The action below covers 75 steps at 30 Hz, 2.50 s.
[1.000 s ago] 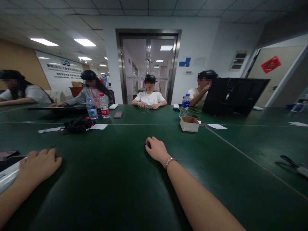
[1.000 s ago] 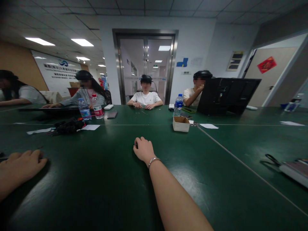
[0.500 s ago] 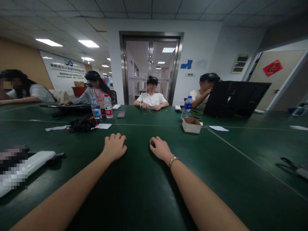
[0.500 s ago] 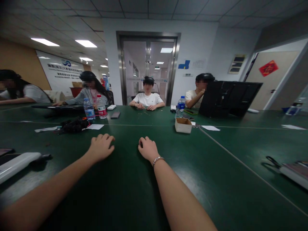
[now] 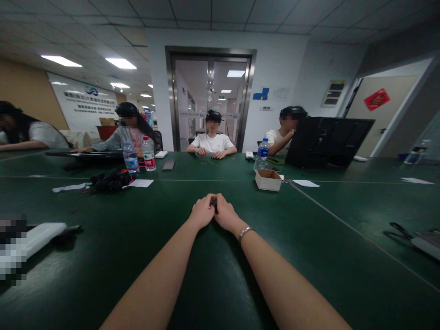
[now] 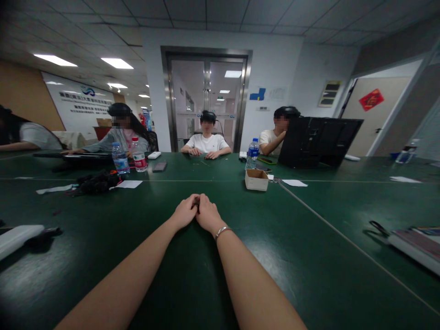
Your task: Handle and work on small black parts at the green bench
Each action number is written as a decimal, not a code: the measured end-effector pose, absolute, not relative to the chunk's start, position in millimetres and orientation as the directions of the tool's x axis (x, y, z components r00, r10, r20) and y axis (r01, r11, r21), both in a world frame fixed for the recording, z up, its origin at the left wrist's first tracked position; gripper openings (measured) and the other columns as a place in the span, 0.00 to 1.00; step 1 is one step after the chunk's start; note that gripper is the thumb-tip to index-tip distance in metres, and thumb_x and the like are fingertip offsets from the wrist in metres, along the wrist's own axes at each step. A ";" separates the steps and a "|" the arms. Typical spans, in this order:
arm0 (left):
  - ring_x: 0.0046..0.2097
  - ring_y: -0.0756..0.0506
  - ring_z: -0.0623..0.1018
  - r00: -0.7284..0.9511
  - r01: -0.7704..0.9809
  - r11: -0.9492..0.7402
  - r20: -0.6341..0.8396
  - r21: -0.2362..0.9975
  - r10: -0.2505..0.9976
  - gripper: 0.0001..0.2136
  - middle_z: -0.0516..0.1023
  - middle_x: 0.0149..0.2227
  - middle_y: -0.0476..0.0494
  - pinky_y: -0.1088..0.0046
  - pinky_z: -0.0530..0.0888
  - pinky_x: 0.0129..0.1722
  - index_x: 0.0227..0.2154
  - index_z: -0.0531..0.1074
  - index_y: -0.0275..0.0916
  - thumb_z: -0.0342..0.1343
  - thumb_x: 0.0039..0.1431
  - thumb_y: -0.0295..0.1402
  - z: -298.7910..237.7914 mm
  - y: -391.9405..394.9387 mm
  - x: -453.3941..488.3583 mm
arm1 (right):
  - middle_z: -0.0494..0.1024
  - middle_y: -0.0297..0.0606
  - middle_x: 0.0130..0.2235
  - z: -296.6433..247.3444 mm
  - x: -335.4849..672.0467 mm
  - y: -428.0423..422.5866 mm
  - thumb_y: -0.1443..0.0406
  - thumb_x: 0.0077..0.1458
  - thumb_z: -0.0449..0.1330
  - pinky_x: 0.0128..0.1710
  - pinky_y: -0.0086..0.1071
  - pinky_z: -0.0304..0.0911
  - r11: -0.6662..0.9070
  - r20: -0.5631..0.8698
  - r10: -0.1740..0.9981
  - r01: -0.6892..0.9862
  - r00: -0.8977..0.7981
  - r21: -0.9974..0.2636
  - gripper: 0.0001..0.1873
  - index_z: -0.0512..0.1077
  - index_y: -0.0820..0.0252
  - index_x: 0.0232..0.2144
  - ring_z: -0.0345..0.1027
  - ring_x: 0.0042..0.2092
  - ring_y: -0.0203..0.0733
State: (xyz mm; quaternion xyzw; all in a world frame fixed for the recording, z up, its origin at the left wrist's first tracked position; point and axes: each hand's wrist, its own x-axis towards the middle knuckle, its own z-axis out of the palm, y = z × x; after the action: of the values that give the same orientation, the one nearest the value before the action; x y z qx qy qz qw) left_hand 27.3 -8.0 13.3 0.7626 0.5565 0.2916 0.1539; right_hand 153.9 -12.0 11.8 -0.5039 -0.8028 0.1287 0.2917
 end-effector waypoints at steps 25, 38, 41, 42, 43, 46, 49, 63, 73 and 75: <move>0.34 0.49 0.74 0.049 0.465 -0.333 0.351 0.821 0.935 0.10 0.72 0.37 0.46 0.71 0.71 0.38 0.38 0.67 0.40 0.53 0.53 0.34 4.9 3.0 20.9 | 0.71 0.37 0.37 10.5 172.5 2.1 0.73 0.48 0.58 0.42 0.33 0.60 0.468 0.453 0.866 0.657 -0.210 -0.591 0.12 0.72 0.57 0.36 0.65 0.40 0.38; 0.38 0.48 0.74 0.141 0.411 -0.447 0.429 0.794 0.892 0.07 0.75 0.36 0.47 0.72 0.70 0.41 0.35 0.70 0.41 0.51 0.53 0.33 10.0 -1.8 24.2 | 0.71 0.36 0.35 11.6 171.7 -0.8 0.72 0.45 0.58 0.40 0.33 0.60 0.491 0.487 0.851 0.626 -0.196 -0.605 0.11 0.71 0.59 0.35 0.64 0.38 0.38; 0.35 0.49 0.74 0.118 0.414 -0.420 0.410 0.808 0.905 0.08 0.75 0.34 0.48 0.73 0.70 0.38 0.36 0.70 0.41 0.50 0.54 0.34 9.4 -1.3 23.5 | 0.69 0.37 0.37 13.7 171.9 -2.0 0.72 0.47 0.57 0.41 0.33 0.60 0.494 0.492 0.848 0.628 -0.196 -0.601 0.13 0.72 0.58 0.37 0.64 0.39 0.38; 0.34 0.49 0.74 0.113 0.417 -0.413 0.404 0.810 0.908 0.08 0.74 0.33 0.49 0.73 0.70 0.37 0.36 0.69 0.41 0.50 0.54 0.34 9.0 -0.9 23.4 | 0.69 0.36 0.37 13.9 172.0 -2.2 0.72 0.47 0.57 0.41 0.33 0.60 0.495 0.493 0.848 0.622 -0.194 -0.606 0.13 0.72 0.58 0.37 0.64 0.39 0.37; 0.34 0.49 0.74 0.107 0.420 -0.404 0.397 0.813 0.911 0.08 0.74 0.33 0.49 0.73 0.69 0.37 0.36 0.69 0.41 0.50 0.54 0.34 8.4 -0.2 23.3 | 0.68 0.36 0.37 13.8 171.9 -2.2 0.73 0.47 0.57 0.42 0.33 0.60 0.497 0.496 0.847 0.614 -0.192 -0.613 0.13 0.72 0.58 0.37 0.64 0.39 0.37; 0.34 0.49 0.74 0.074 0.412 -0.359 0.362 0.837 0.929 0.08 0.74 0.32 0.48 0.73 0.69 0.36 0.35 0.69 0.40 0.50 0.55 0.35 5.8 3.2 22.8 | 0.69 0.36 0.38 12.3 171.2 -1.1 0.73 0.46 0.57 0.43 0.33 0.61 0.517 0.527 0.834 0.562 -0.162 -0.645 0.15 0.71 0.58 0.38 0.64 0.40 0.37; 0.32 0.49 0.74 0.060 0.362 -0.320 0.320 0.876 0.945 0.09 0.75 0.33 0.47 0.73 0.70 0.33 0.36 0.68 0.40 0.49 0.56 0.37 3.0 7.0 22.0 | 0.71 0.35 0.38 10.1 170.1 1.4 0.71 0.45 0.58 0.40 0.33 0.62 0.506 0.517 0.847 0.482 -0.121 -0.716 0.14 0.69 0.58 0.38 0.65 0.37 0.36; 0.36 0.48 0.75 0.092 0.200 -0.337 0.325 0.920 0.941 0.10 0.74 0.33 0.45 0.73 0.71 0.35 0.33 0.69 0.38 0.52 0.54 0.39 2.5 10.9 21.1 | 0.70 0.30 0.25 13.4 173.0 6.4 0.62 0.46 0.61 0.25 0.28 0.61 0.259 0.247 0.964 0.148 -0.097 -0.955 0.14 0.70 0.60 0.37 0.65 0.24 0.32; 0.35 0.47 0.75 0.074 0.155 -0.309 0.301 0.938 0.951 0.12 0.75 0.31 0.45 0.72 0.70 0.35 0.30 0.71 0.36 0.55 0.50 0.41 8.9 8.3 20.8 | 0.68 0.27 0.22 9.7 174.5 10.0 0.59 0.45 0.62 0.23 0.27 0.60 0.266 0.257 0.963 0.129 -0.080 -0.955 0.16 0.69 0.61 0.36 0.63 0.22 0.31; 0.33 0.47 0.75 0.064 0.164 -0.288 0.281 0.944 0.958 0.13 0.75 0.29 0.45 0.72 0.70 0.35 0.29 0.71 0.35 0.56 0.50 0.42 9.6 7.6 20.1 | 0.68 0.27 0.22 10.2 174.9 9.5 0.60 0.44 0.62 0.25 0.28 0.61 0.263 0.252 0.962 0.113 -0.101 -0.958 0.16 0.69 0.61 0.37 0.63 0.23 0.32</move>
State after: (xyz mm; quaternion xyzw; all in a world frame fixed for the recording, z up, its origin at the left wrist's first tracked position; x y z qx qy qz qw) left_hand 20.1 7.6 9.6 0.6179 0.4538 0.5120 0.3875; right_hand 174.9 9.5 10.2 -0.4390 -0.6122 0.4194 0.5066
